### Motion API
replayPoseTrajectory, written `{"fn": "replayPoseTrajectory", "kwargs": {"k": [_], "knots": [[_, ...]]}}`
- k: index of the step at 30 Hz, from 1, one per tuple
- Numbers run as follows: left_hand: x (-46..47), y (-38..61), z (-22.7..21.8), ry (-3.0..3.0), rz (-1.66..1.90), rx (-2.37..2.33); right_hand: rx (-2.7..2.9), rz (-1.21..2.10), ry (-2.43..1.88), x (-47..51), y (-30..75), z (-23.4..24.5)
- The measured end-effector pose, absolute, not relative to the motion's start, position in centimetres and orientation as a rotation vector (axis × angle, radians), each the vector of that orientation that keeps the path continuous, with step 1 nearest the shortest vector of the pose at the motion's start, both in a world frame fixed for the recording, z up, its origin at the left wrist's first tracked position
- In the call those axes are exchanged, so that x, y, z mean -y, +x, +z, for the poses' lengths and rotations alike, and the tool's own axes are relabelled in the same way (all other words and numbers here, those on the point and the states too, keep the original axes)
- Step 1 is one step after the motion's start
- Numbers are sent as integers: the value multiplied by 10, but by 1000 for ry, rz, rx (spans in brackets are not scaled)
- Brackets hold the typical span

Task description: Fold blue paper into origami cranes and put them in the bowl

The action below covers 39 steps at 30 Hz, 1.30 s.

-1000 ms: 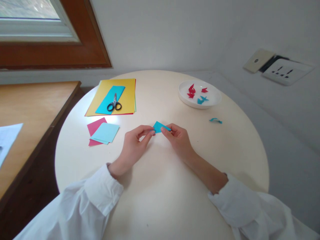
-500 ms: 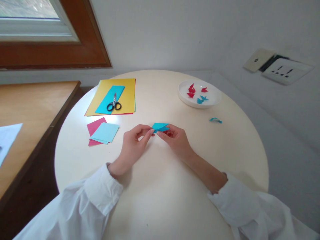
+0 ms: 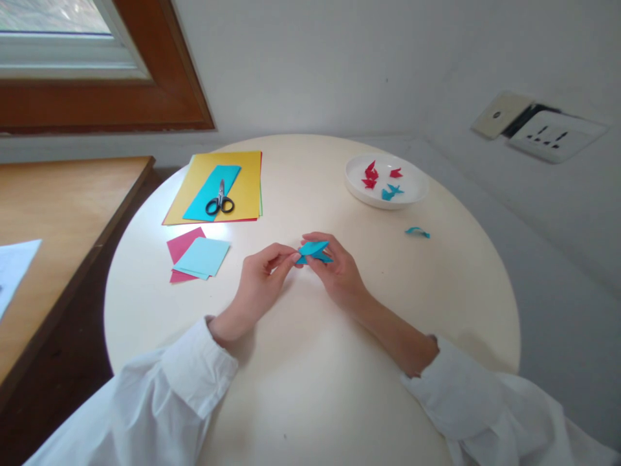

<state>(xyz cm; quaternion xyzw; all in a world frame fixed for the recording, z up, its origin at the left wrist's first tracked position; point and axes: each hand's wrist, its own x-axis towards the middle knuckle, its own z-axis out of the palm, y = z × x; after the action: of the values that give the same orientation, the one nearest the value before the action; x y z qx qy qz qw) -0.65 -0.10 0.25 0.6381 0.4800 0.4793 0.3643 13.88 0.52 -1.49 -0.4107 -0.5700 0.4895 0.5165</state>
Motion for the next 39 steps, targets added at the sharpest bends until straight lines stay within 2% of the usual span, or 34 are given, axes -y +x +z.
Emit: {"fn": "replayPoseTrajectory", "kwargs": {"k": [6, 17, 30, 39], "knots": [[2, -7, 3, 1595, 1229, -1255, 1322, 1287, -953, -5, 138, -12], [1, -6, 3, 1570, 1254, -1228, 1347, 1185, -972, -4, 137, -16], [1, -6, 1, 1588, 1240, -1198, 1248, 1261, -1030, -7, 138, -10], [-1, -8, -3, 1563, 1304, -1161, 1314, 1139, -1040, -7, 143, -7]]}}
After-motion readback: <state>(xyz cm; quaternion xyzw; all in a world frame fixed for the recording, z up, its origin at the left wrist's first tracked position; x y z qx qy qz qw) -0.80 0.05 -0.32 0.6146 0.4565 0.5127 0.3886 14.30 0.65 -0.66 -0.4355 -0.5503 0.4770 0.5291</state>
